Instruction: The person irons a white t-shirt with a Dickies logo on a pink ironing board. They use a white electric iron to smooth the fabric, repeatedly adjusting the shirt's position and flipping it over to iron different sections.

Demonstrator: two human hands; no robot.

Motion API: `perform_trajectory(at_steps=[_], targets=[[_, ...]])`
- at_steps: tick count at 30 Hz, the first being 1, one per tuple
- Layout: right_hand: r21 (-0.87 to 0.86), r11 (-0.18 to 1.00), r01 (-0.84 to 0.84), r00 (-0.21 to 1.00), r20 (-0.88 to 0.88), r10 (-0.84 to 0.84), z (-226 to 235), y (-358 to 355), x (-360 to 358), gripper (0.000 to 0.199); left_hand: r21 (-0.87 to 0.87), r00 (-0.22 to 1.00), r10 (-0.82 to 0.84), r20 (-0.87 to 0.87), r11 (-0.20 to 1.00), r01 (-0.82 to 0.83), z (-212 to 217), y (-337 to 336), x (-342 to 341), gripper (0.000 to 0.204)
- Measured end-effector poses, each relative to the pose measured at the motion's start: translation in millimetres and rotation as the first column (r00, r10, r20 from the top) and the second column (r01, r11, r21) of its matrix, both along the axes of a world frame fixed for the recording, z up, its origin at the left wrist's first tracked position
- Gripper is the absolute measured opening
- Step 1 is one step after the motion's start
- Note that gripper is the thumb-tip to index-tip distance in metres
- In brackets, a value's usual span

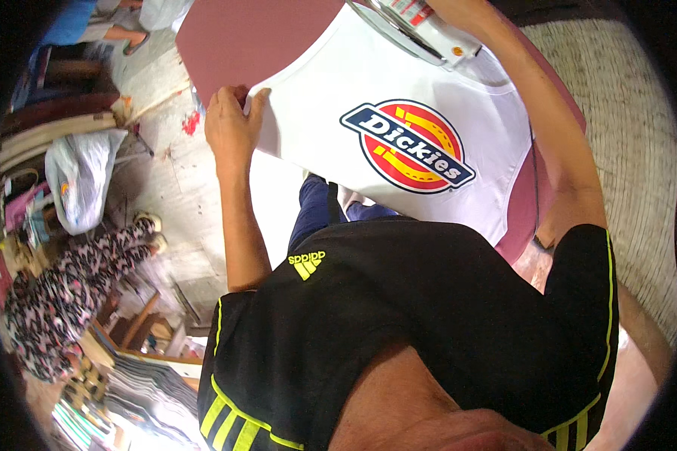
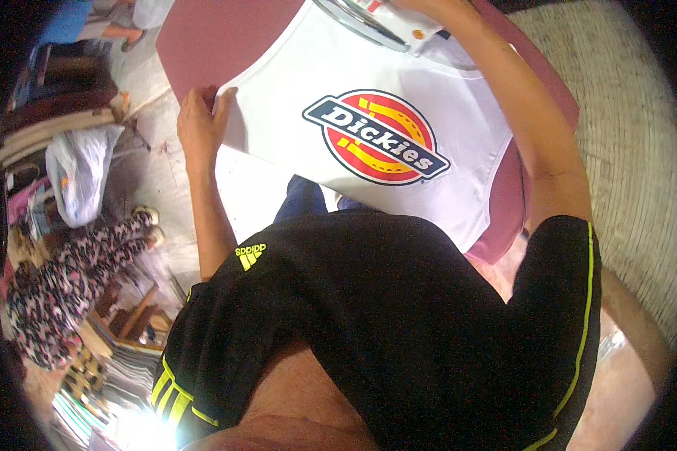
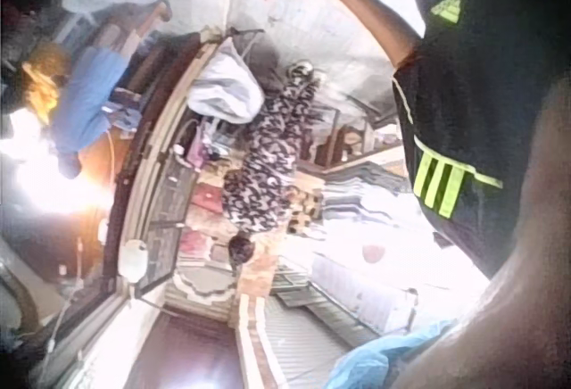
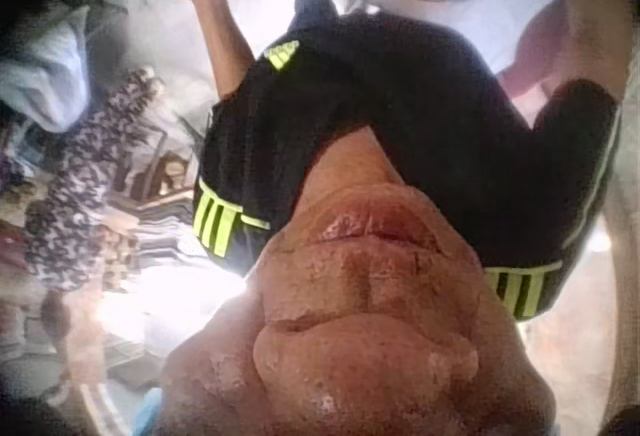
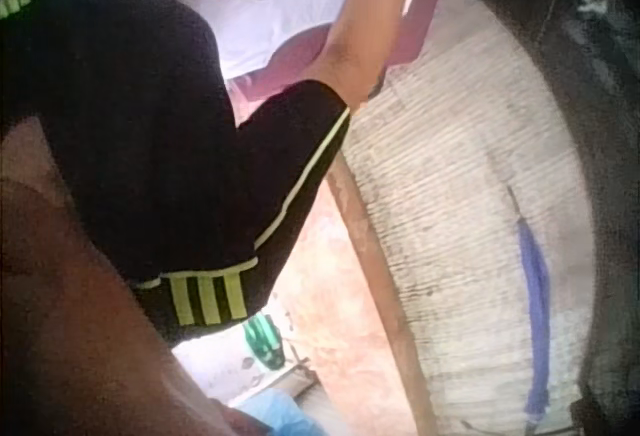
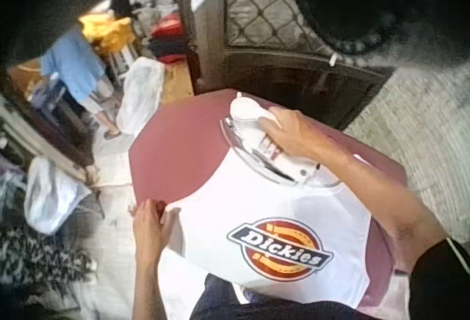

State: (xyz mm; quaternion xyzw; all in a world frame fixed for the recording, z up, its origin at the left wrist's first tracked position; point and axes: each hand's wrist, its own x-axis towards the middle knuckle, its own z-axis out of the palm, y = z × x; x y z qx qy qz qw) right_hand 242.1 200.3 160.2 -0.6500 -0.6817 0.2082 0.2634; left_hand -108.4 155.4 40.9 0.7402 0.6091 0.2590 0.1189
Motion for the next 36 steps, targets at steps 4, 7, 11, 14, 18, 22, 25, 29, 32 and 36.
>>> perform_trajectory(at_steps=[4,7,11,14,18,22,25,29,32,36], targets=[[0.05,0.945,-0.322,0.924,0.234,0.303,3.1,-4.9,6.6,0.032,0.155,0.993,0.042,0.115,0.986,-0.059,-21.0,-5.2,-2.8,0.028],[0.047,0.81,-0.584,0.797,0.219,0.562,5.7,-6.2,-7.4,0.03,0.256,0.993,0.047,0.106,0.964,-0.073,-38.1,-2.6,-5.9,0.029],[-0.092,0.659,-0.746,0.633,0.207,0.746,4.4,-2.6,-36.7,0.028,0.239,0.971,0.042,0.234,0.966,-0.1,-38.2,-1.8,-3.6,0.034],[-0.077,0.628,-0.775,0.6,0.224,0.768,-2.7,1.9,-71.6,0.028,0.166,0.942,0.097,0.321,0.974,-0.157,-33.0,-7.4,-12.8,0.027],[0.008,0.585,-0.811,0.573,0.213,0.791,-7.0,1.0,-111.5,0.03,0.159,0.86,0.188,0.474,0.942,-0.294,-40.2,-30.3,-36.5,0.021],[0.057,0.574,-0.817,0.572,0.205,0.794,-13.1,-2.4,-138.9,0.034,0.263,0.787,0.222,0.576,0.861,-0.435,-46.6,-54.2,-44.9,0.013],[0.055,0.565,-0.823,0.563,0.203,0.801,-18.1,3.8,-146.9,0.037,0.27,0.815,0.194,0.546,0.88,-0.391,-30.9,-75.5,-30.1,0.013],[0.165,0.654,-0.739,0.674,0.152,0.723,-18.5,21.3,-123.6,0.041,0.375,0.724,-0.286,0.628,0.926,0.039,-9.6,-93.9,44.8,0.005],[0.189,0.796,-0.575,0.818,0.13,0.56,16.8,13.3,-89.3,0.04,0.338,0.673,-0.547,0.499,0.837,0.43,4.3,-100.0,127.1,0.031],[0.018,0.976,-0.219,0.967,-0.126,0.219,80.7,-24.1,-37.3,0.036,0.294,0.697,-0.685,0.215,0.725,0.622,5.8,-120.8,240.5,0.061]])
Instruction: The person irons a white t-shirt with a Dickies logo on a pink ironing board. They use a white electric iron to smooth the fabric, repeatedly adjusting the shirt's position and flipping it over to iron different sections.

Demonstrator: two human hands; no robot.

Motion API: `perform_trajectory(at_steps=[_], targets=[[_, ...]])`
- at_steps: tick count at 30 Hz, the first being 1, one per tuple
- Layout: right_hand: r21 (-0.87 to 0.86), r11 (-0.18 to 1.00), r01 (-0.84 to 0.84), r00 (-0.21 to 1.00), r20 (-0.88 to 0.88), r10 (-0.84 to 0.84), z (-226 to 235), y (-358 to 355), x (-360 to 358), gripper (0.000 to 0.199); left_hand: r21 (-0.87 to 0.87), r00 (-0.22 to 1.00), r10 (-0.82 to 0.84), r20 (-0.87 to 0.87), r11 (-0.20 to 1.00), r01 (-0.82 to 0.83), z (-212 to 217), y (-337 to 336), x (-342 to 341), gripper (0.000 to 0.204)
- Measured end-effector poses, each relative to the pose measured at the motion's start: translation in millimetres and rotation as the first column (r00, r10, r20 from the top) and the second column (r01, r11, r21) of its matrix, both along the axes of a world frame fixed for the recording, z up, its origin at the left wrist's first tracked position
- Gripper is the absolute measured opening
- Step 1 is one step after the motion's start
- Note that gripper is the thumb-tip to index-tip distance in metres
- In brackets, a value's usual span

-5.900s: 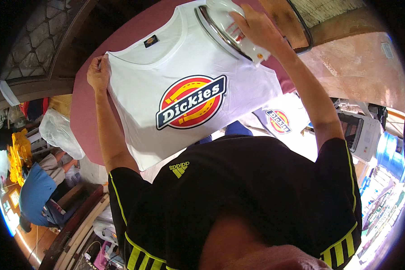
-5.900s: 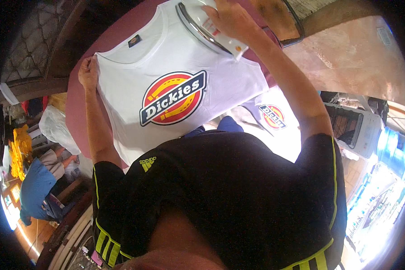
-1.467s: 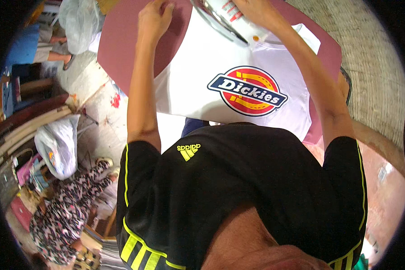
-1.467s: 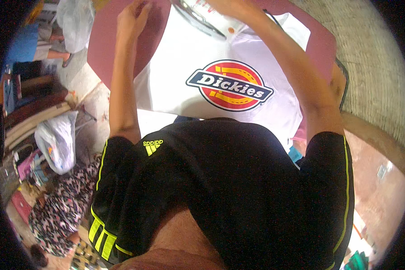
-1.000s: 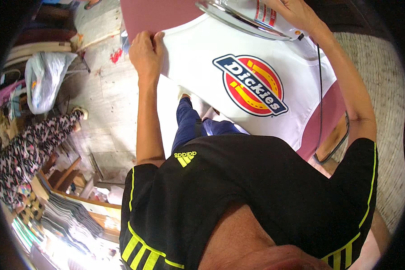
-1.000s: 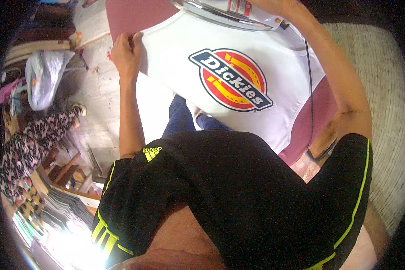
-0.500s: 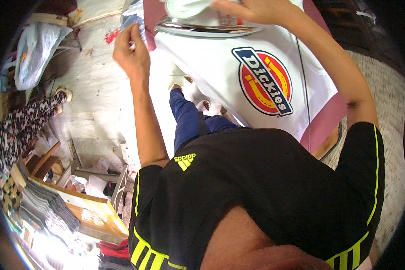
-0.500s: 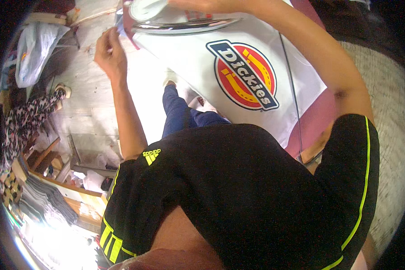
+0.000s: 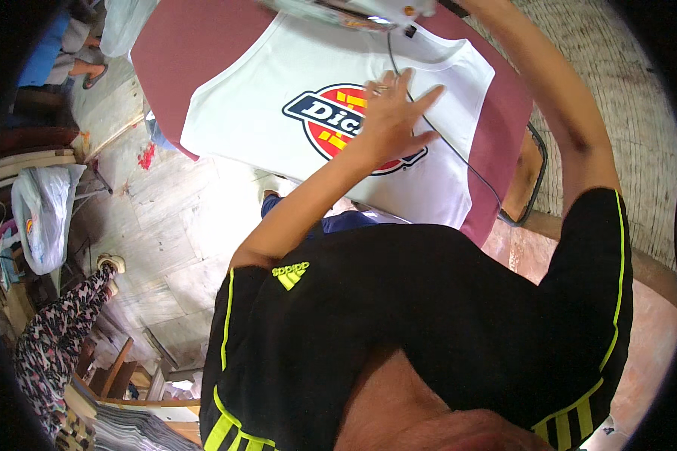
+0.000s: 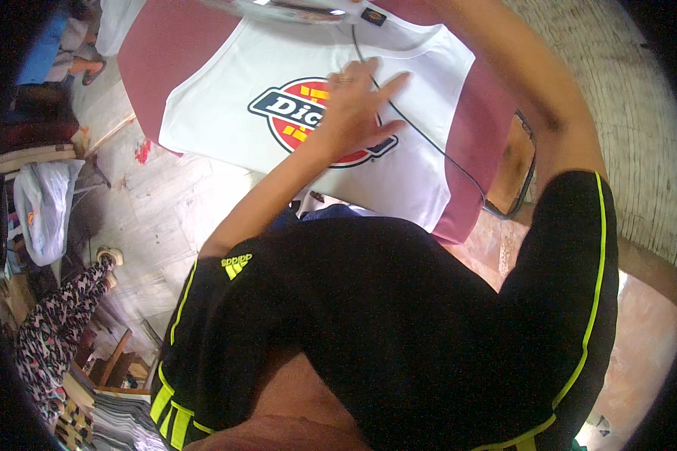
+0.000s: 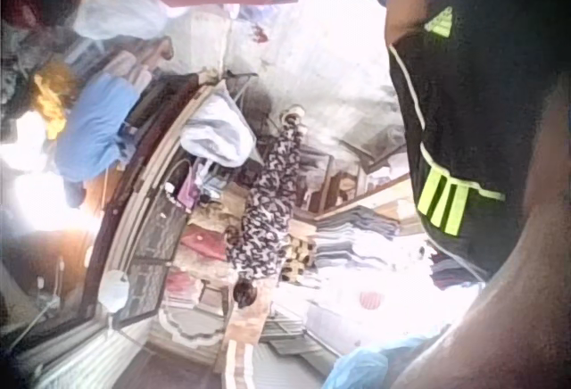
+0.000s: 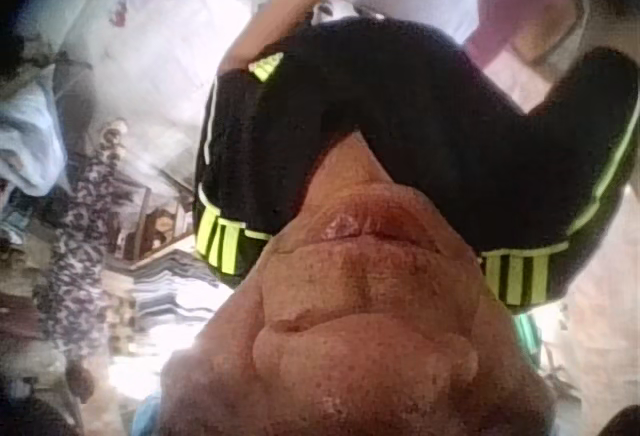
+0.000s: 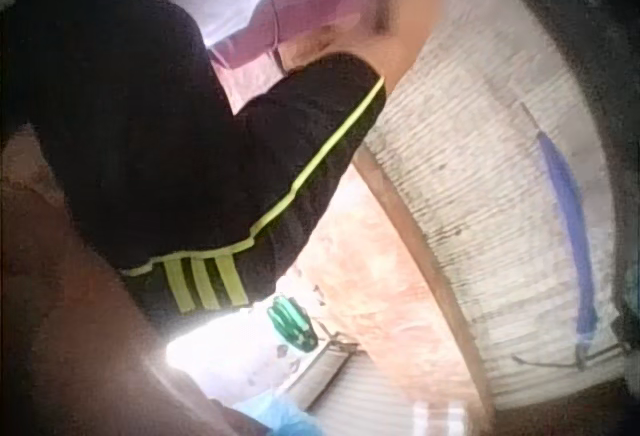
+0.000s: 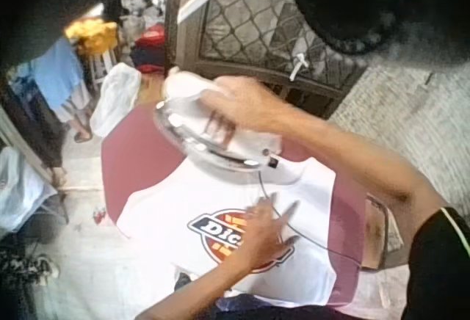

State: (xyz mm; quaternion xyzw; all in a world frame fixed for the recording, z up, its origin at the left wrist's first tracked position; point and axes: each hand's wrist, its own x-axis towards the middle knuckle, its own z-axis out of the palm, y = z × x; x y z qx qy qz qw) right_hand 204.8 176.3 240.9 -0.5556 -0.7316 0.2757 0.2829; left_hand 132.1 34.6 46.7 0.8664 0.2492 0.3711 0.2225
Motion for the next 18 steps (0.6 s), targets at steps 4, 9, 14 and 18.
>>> perform_trajectory(at_steps=[4,9,14,18], targets=[[0.111,0.969,0.219,0.953,0.188,-0.237,37.7,-48.7,61.0,0.033,-0.003,0.796,-0.536,-0.281,0.83,0.557,-13.3,-35.5,104.9,0.065],[0.133,0.968,0.211,0.865,0.436,-0.248,7.5,-90.2,122.3,0.032,-0.033,0.432,-0.807,0.404,0.459,0.888,11.9,-117.6,97.7,0.038],[0.033,0.994,0.101,0.933,0.344,-0.106,-51.3,-135.5,144.8,0.032,-0.131,0.867,-0.469,0.169,0.861,0.491,-8.5,-53.3,2.4,0.018],[0.099,0.994,-0.049,0.932,0.361,0.01,-71.5,-123.9,125.4,0.027,-0.05,0.987,0.153,-0.044,0.987,-0.156,-17.8,48.7,-90.1,0.038]])
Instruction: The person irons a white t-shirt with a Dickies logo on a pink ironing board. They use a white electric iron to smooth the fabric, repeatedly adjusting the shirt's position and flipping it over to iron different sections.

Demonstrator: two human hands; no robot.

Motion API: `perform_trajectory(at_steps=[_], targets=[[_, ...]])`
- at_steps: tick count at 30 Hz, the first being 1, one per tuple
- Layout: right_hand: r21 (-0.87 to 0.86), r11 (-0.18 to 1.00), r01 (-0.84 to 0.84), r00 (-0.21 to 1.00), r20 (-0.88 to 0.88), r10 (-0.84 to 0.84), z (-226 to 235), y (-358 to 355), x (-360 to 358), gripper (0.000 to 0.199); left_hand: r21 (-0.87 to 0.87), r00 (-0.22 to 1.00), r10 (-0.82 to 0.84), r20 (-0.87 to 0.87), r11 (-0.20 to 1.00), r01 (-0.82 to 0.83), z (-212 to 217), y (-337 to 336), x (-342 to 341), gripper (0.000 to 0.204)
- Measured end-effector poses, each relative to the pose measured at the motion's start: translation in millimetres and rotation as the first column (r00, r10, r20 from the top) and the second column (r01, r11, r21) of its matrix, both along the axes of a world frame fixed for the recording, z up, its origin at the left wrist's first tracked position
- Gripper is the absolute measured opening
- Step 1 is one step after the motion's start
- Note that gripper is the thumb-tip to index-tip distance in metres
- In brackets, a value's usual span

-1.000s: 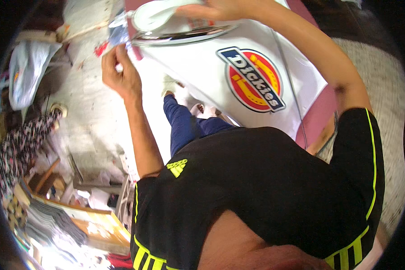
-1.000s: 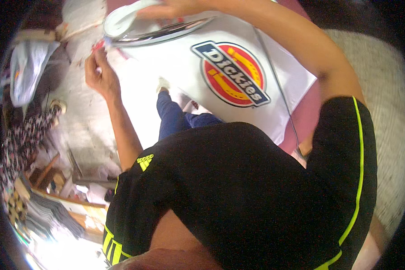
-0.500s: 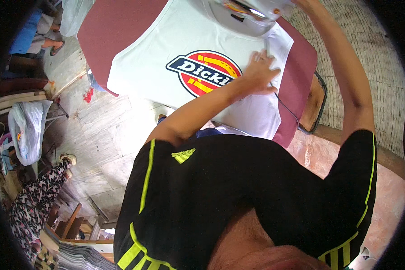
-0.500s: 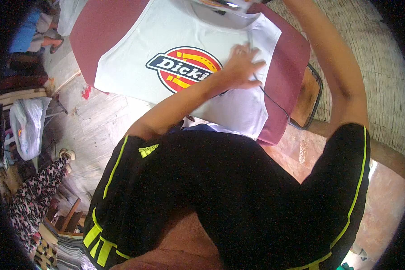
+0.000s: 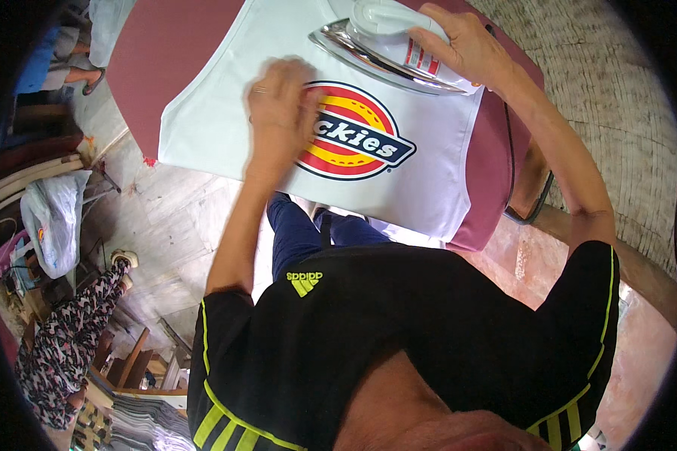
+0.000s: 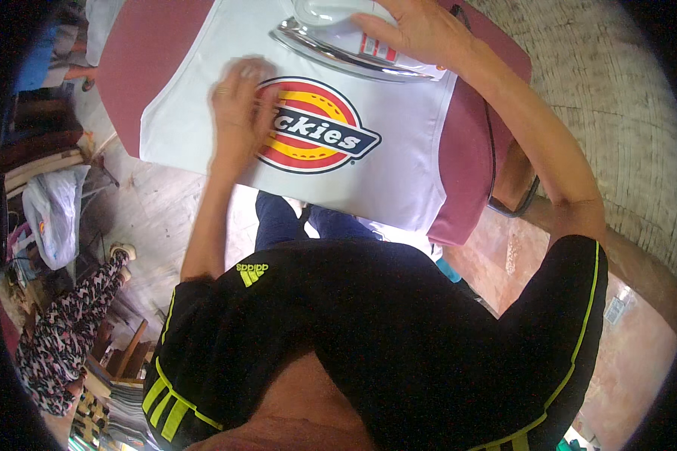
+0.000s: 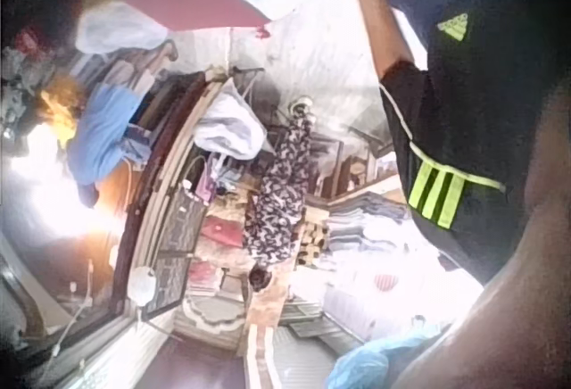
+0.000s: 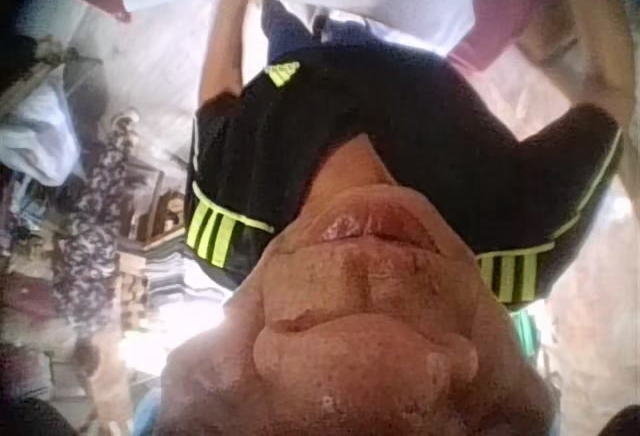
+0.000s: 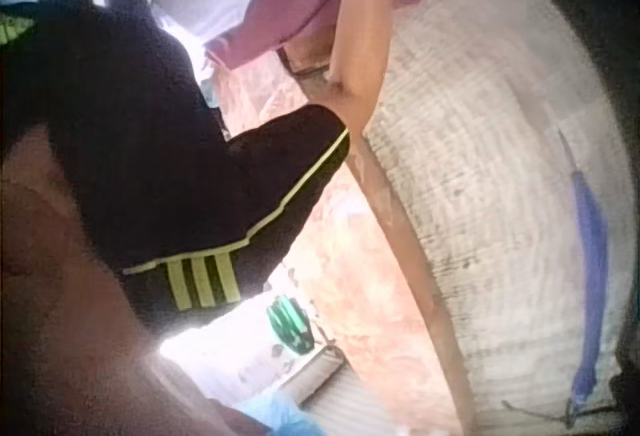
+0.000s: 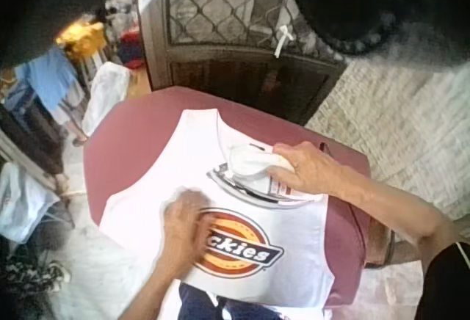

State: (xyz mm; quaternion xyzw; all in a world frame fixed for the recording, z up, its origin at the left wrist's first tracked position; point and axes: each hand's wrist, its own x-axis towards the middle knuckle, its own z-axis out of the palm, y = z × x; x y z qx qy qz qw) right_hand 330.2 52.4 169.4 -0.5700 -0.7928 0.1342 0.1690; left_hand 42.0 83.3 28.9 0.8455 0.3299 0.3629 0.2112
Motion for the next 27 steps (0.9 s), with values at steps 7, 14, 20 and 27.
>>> perform_trajectory(at_steps=[7,14,20,27], targets=[[-0.196,0.978,0.069,0.998,-0.002,-0.071,2.2,36.2,-44.6,0.029,0.29,0.811,0.432,-0.395,0.896,-0.337,-35.0,56.0,-67.9,0.069],[-0.107,0.994,0.01,1.0,0.018,-0.008,1.3,12.9,-12.5,0.025,0.275,0.787,0.441,-0.431,0.895,-0.35,-33.3,56.4,-67.0,0.068],[-0.112,0.994,0.013,0.994,0.108,-0.001,-4.9,43.6,-44.2,0.028,0.255,0.776,0.435,-0.456,0.9,-0.354,-30.7,59.1,-68.9,0.066],[-0.155,0.987,0.049,0.996,0.075,-0.038,-15.4,19.6,-5.1,0.033,0.219,0.766,0.422,-0.484,0.906,-0.361,-17.2,56.8,-65.8,0.066]])
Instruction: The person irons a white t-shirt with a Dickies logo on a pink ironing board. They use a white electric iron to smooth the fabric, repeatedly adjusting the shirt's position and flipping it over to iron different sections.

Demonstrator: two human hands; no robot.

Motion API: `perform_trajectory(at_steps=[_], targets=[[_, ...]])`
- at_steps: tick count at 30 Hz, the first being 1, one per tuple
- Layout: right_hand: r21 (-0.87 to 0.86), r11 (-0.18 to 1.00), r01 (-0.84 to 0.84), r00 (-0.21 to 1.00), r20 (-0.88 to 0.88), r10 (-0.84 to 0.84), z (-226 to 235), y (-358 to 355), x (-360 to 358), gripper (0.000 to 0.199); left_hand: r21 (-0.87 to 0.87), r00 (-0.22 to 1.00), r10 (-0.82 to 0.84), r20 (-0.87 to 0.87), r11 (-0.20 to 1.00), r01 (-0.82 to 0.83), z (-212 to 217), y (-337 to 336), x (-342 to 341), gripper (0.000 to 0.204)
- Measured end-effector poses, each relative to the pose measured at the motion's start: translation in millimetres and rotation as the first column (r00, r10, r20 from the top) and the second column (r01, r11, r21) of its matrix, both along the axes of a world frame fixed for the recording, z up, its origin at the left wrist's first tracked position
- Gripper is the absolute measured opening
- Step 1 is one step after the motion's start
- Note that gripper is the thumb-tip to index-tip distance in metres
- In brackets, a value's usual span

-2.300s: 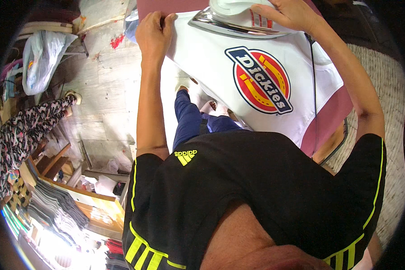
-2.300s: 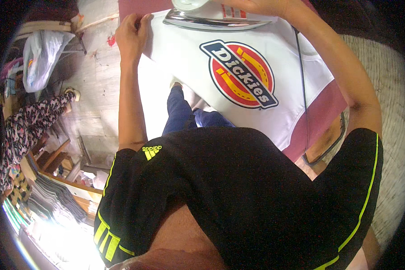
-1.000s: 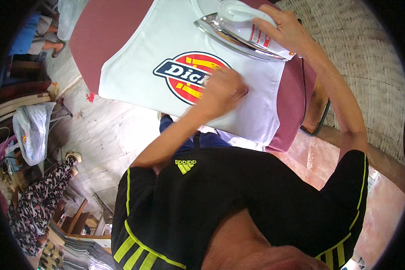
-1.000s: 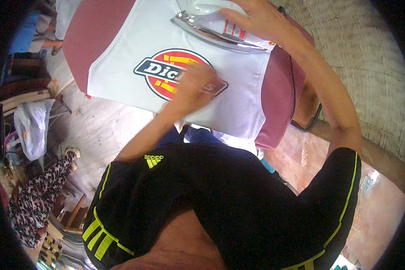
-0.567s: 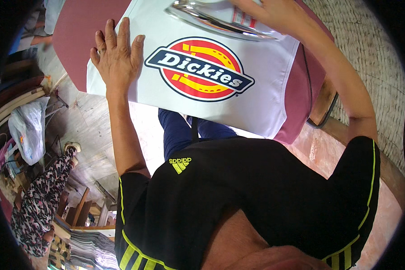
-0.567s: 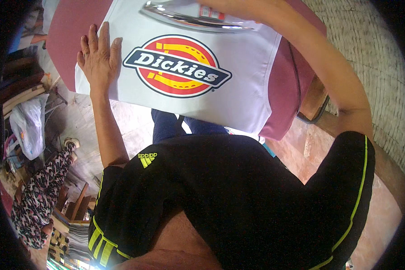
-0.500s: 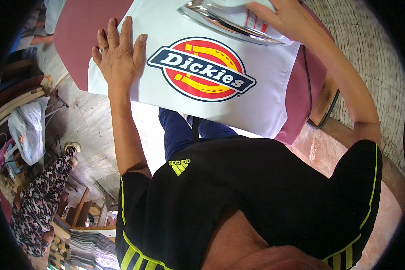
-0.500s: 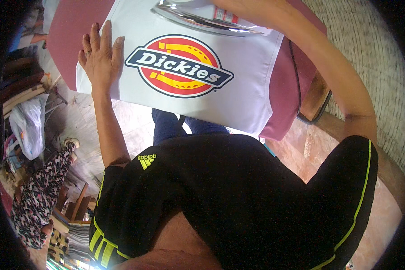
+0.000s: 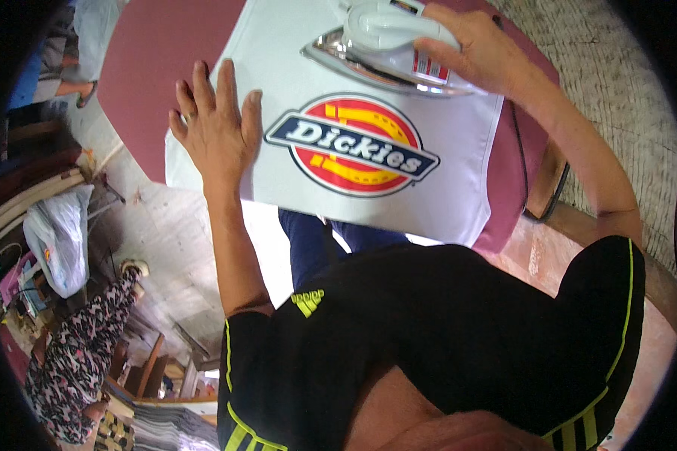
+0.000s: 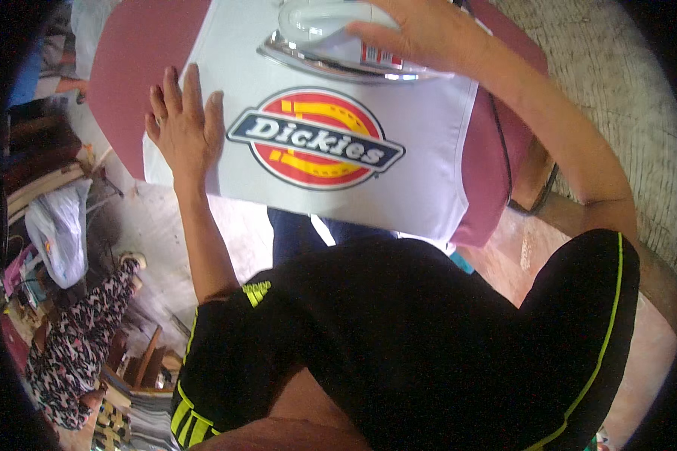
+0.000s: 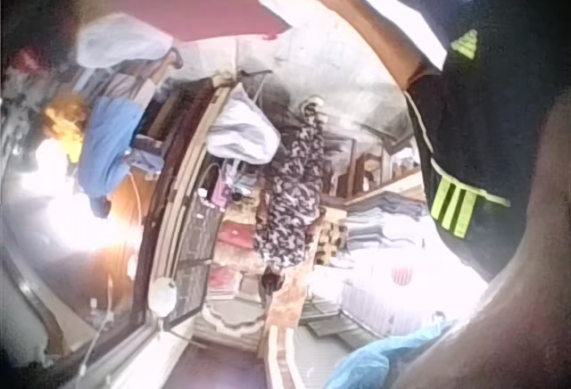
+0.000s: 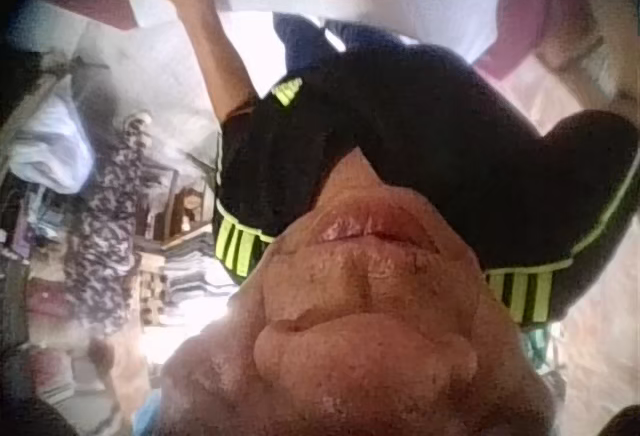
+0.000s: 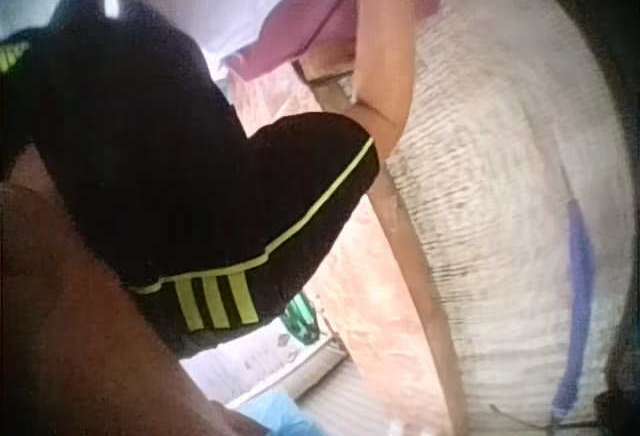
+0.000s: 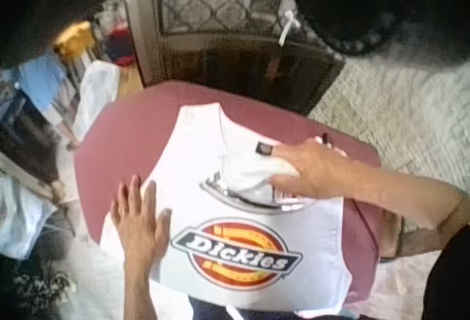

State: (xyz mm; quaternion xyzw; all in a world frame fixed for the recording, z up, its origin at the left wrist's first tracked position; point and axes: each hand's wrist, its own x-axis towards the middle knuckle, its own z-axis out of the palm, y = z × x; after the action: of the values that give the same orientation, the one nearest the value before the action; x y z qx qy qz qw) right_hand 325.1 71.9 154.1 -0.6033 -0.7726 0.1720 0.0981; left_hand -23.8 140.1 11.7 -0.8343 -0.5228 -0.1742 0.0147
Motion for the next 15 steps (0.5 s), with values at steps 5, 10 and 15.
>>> perform_trajectory(at_steps=[5,10,15], targets=[[-0.044,0.998,0.039,0.999,-0.024,-0.041,5.0,16.0,-32.0,0.035,-0.055,1.0,0.023,-0.019,0.998,-0.024,4.8,-5.2,5.0,0.067],[-0.034,0.989,0.143,0.99,-0.006,-0.144,4.9,-1.0,-26.8,0.034,-0.057,1.0,0.01,0.003,0.998,-0.01,-2.3,-5.7,0.3,0.067],[0.054,0.976,0.21,0.977,-0.041,-0.208,0.9,-11.2,-24.9,0.035,-0.109,0.999,0.012,-0.039,0.994,-0.016,4.8,-7.6,3.2,0.068]])
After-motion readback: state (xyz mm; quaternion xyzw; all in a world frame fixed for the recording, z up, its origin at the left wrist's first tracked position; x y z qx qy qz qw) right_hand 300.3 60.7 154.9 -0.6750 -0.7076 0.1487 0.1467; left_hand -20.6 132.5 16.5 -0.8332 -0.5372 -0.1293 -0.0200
